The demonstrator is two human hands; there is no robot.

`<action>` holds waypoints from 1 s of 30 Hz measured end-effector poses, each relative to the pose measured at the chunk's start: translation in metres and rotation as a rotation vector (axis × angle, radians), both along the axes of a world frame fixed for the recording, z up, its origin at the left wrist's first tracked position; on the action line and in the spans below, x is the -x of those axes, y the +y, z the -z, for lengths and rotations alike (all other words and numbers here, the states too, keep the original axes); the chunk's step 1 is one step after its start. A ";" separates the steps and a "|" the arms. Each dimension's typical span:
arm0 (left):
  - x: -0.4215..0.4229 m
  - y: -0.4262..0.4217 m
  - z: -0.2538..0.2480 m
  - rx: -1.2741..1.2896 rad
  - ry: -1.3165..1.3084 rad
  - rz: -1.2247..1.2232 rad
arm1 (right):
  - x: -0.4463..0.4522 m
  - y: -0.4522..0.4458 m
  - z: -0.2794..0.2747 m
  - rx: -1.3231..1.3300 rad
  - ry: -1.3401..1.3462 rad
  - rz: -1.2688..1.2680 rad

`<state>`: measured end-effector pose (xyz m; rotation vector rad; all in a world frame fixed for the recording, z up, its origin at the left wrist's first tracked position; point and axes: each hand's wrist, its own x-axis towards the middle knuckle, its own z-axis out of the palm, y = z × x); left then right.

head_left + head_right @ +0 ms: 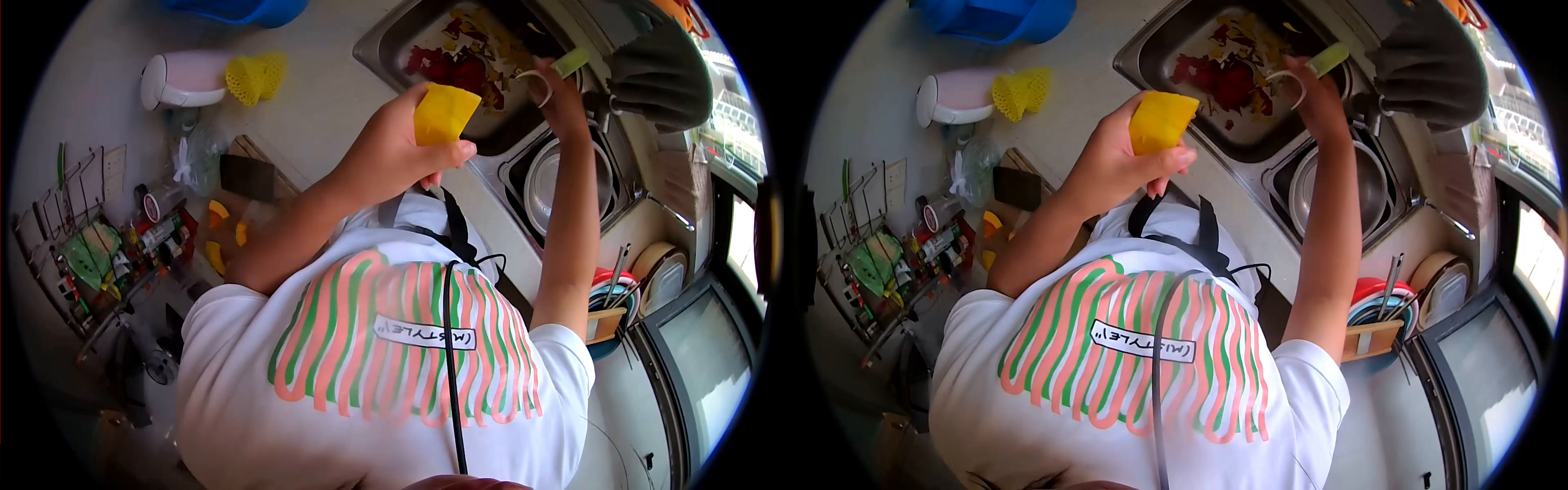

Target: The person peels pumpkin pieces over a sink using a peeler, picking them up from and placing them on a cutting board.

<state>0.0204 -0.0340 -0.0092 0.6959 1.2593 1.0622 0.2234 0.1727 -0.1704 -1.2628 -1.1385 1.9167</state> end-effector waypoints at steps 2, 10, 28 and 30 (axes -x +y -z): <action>0.000 -0.009 0.003 -0.025 0.037 -0.045 | -0.013 -0.009 0.061 -0.498 -0.633 -0.292; 0.049 -0.083 0.062 -0.033 0.121 -0.460 | 0.029 -0.061 0.029 -0.239 -0.368 -0.205; 0.206 -0.424 0.143 0.670 1.321 -0.724 | 0.103 -0.154 0.067 0.160 -0.345 -0.099; 0.211 -0.439 0.152 0.576 1.172 -0.921 | 0.115 -0.158 0.065 0.103 -0.333 -0.188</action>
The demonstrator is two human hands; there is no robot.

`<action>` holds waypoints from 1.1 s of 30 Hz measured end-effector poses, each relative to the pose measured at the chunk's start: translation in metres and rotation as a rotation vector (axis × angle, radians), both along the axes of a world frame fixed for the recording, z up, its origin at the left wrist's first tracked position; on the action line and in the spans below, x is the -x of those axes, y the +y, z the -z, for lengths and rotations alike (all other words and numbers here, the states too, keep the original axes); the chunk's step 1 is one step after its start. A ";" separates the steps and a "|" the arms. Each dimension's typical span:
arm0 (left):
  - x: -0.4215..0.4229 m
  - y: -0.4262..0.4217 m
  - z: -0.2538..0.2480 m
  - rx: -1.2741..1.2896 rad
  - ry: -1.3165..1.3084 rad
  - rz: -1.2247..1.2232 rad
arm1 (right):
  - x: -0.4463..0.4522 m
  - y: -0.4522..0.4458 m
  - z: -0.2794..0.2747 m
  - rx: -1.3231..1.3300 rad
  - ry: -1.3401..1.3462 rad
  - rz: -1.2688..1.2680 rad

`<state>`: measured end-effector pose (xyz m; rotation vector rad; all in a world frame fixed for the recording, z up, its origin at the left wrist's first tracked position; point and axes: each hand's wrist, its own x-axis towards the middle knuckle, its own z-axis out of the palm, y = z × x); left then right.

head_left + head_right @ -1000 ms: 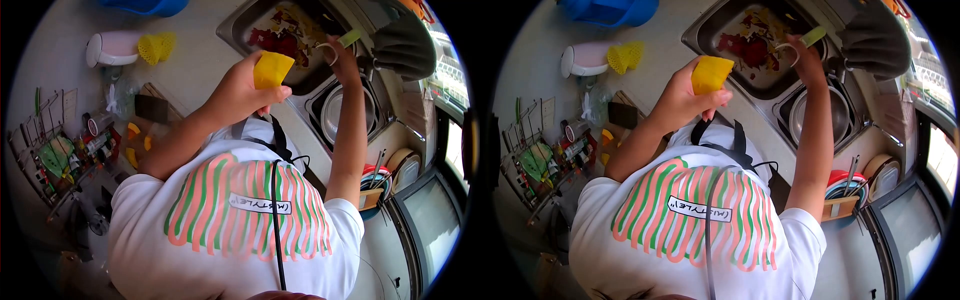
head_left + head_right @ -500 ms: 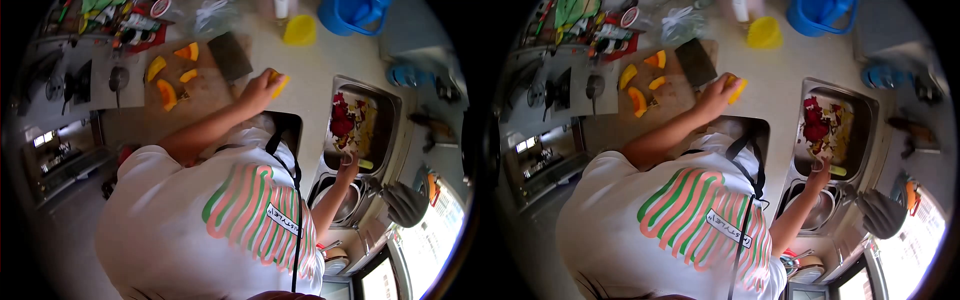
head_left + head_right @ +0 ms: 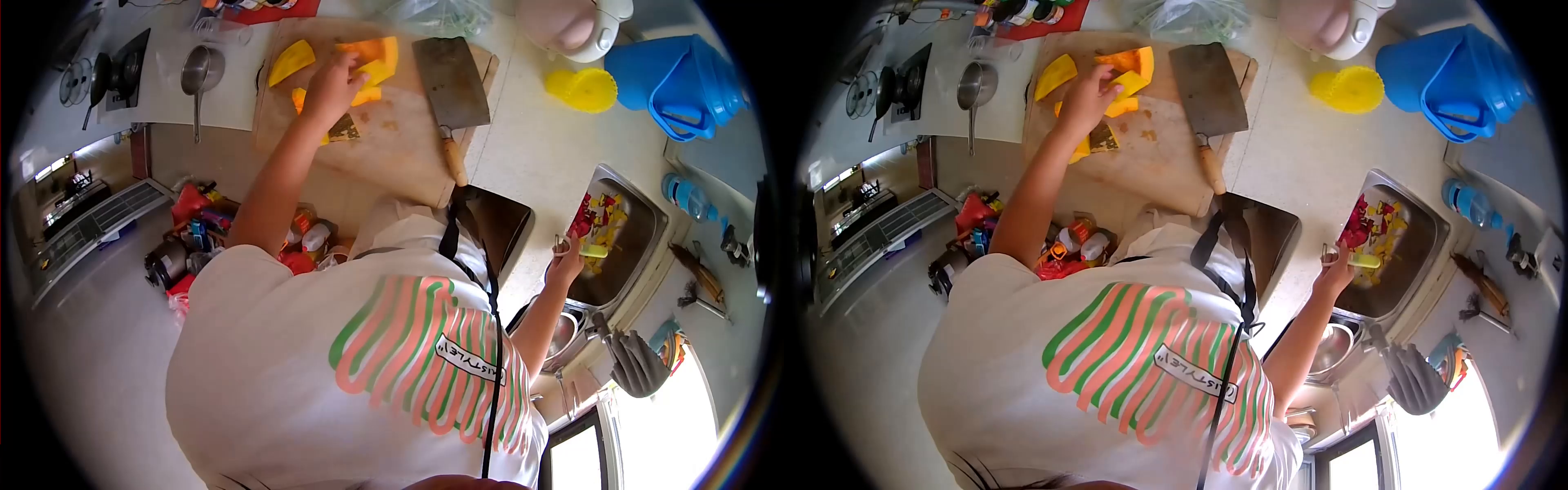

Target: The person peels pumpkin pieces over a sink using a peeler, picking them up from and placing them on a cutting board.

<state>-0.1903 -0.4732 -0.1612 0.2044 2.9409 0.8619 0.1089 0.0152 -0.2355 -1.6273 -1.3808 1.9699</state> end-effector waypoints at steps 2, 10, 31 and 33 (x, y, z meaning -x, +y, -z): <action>0.000 -0.014 0.014 -0.187 0.071 -0.079 | 0.020 -0.013 -0.016 -0.070 -0.017 -0.064; -0.046 -0.038 0.000 0.397 -0.278 0.338 | 0.035 -0.067 -0.026 -0.151 -0.037 -0.092; -0.064 0.165 -0.008 -0.483 -0.506 0.436 | 0.150 -0.162 -0.075 0.256 0.534 -0.141; -0.062 0.189 0.017 -0.459 -0.330 0.429 | 0.156 -0.144 -0.052 0.309 0.583 0.008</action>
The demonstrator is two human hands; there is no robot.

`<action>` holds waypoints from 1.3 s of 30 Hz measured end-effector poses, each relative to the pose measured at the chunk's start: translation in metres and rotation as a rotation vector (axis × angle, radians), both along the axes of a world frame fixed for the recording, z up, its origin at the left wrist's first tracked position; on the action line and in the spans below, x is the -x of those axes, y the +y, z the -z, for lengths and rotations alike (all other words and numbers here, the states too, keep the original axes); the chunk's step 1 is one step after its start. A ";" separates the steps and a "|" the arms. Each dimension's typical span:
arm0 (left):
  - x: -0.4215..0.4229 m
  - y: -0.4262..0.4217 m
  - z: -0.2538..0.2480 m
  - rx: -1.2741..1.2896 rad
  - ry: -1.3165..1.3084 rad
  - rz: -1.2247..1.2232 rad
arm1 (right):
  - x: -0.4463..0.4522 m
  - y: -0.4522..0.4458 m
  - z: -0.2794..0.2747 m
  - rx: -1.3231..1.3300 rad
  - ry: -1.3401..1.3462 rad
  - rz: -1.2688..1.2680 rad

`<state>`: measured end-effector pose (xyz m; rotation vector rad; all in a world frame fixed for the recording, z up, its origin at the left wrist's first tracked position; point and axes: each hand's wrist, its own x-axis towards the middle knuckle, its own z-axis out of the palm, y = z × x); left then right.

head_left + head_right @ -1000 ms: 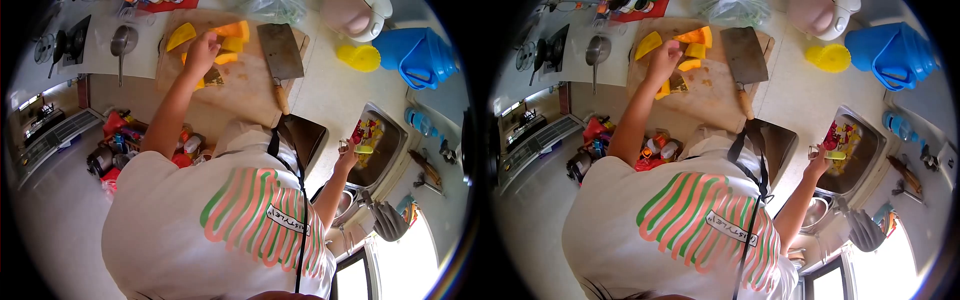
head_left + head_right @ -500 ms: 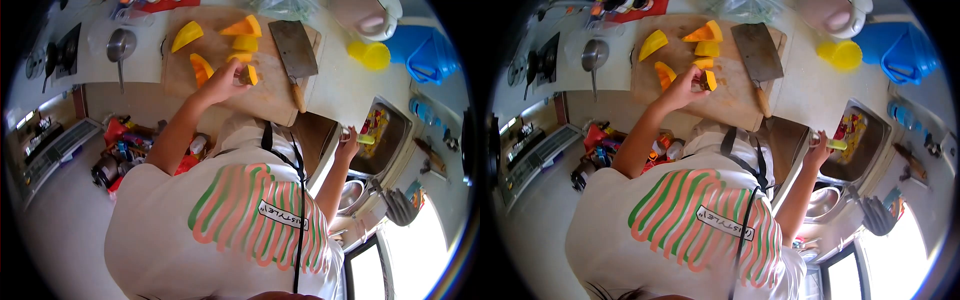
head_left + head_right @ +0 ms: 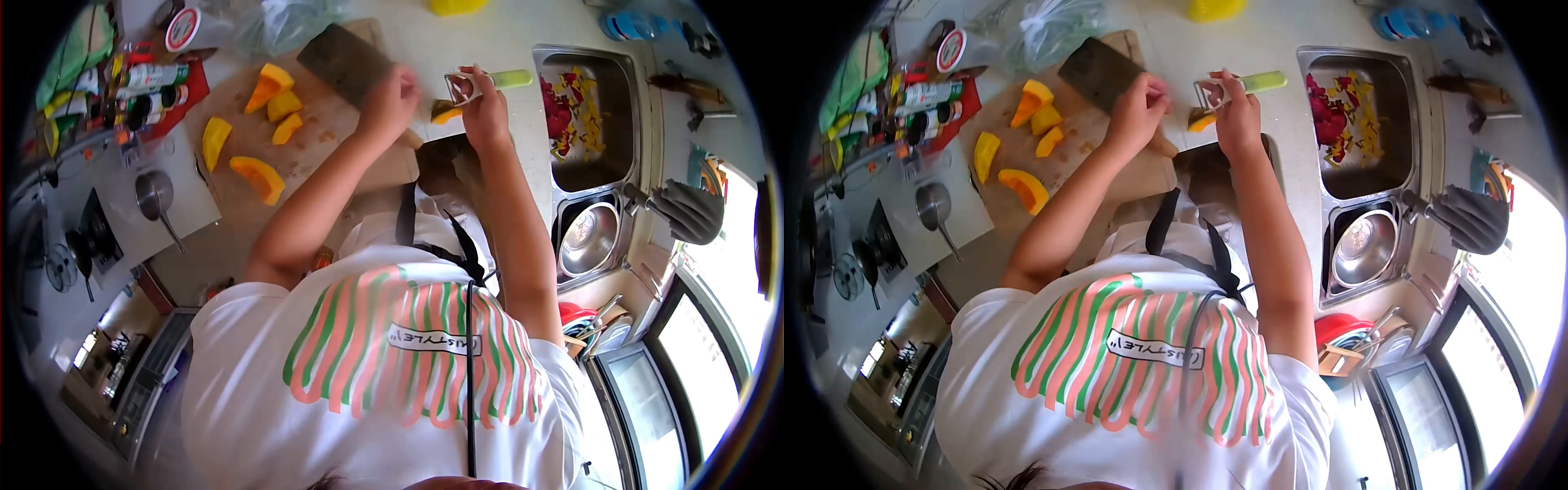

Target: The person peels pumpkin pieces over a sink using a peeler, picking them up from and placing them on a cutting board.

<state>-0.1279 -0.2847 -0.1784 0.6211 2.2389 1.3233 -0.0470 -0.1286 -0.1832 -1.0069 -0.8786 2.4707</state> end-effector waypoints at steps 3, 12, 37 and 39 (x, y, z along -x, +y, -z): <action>-0.003 0.023 0.007 0.046 0.159 0.147 | -0.017 0.027 0.015 0.030 0.008 0.072; -0.027 0.068 0.017 0.647 0.143 0.468 | -0.082 0.099 0.022 0.089 0.035 0.036; -0.148 0.275 -0.180 0.026 -0.690 0.911 | -0.213 0.184 -0.162 -0.563 -0.058 0.372; -0.147 0.283 -0.181 0.057 -0.684 0.985 | -0.212 0.187 -0.166 -0.584 -0.065 0.327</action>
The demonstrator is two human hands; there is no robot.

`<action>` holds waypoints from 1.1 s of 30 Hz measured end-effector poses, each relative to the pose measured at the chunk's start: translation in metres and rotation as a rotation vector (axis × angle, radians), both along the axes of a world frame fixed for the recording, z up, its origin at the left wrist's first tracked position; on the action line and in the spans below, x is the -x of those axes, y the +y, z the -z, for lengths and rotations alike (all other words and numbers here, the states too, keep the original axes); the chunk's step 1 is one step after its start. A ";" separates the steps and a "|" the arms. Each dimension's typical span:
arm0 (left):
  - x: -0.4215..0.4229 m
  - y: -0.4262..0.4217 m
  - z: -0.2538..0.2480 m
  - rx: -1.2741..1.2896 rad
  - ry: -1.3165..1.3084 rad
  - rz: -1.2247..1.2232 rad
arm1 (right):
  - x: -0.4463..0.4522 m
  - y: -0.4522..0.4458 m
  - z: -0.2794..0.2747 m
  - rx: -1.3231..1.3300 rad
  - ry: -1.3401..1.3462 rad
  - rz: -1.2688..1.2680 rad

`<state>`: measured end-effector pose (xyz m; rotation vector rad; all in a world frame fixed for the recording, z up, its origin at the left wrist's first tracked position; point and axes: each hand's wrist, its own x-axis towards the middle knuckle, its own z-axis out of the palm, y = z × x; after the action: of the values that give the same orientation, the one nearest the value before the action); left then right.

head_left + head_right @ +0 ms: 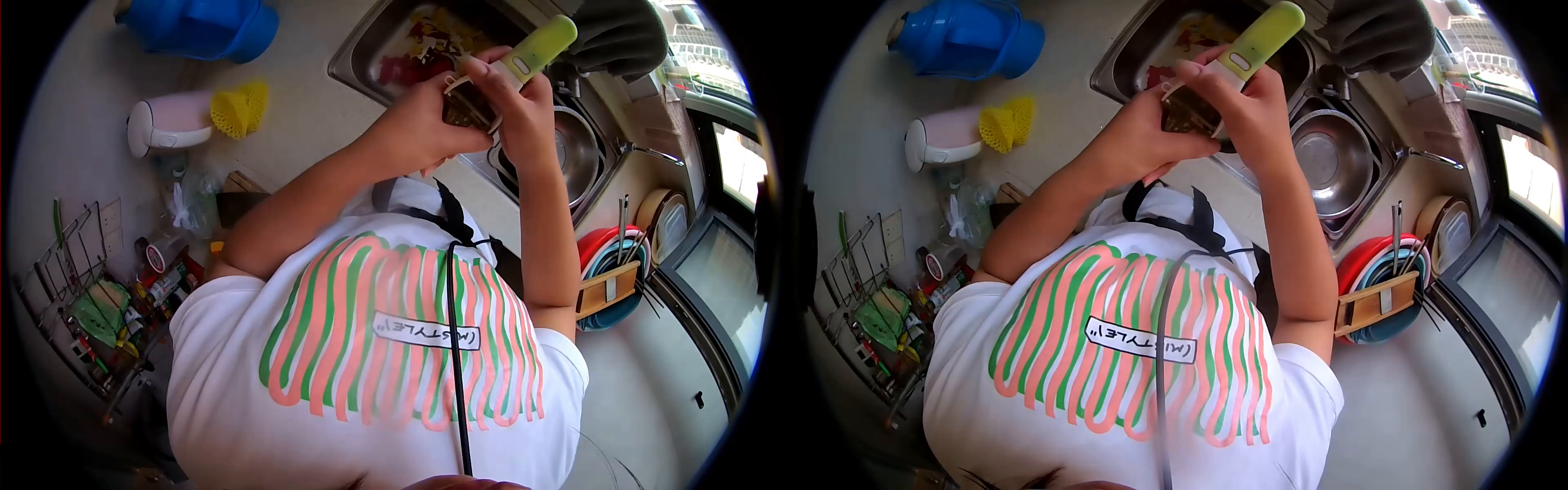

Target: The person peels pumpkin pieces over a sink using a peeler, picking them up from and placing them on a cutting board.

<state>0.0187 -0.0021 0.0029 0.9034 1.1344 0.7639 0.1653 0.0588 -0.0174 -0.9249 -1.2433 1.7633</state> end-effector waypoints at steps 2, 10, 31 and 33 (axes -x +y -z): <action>0.000 0.005 0.001 0.002 0.044 0.027 | 0.002 0.003 -0.006 -0.020 -0.045 -0.017; -0.001 0.004 0.003 0.016 -0.046 -0.040 | 0.003 0.010 -0.011 0.021 -0.048 -0.067; 0.031 0.005 0.012 0.049 -0.133 -0.197 | -0.004 0.054 0.042 0.033 -0.102 0.242; 0.022 0.010 0.018 0.009 -0.113 -0.241 | 0.014 0.036 0.025 0.154 0.076 0.167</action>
<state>-0.0036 0.0079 -0.0153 0.7134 1.1580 0.9935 0.1513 0.0951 -0.0423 -1.0094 -0.9640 1.7613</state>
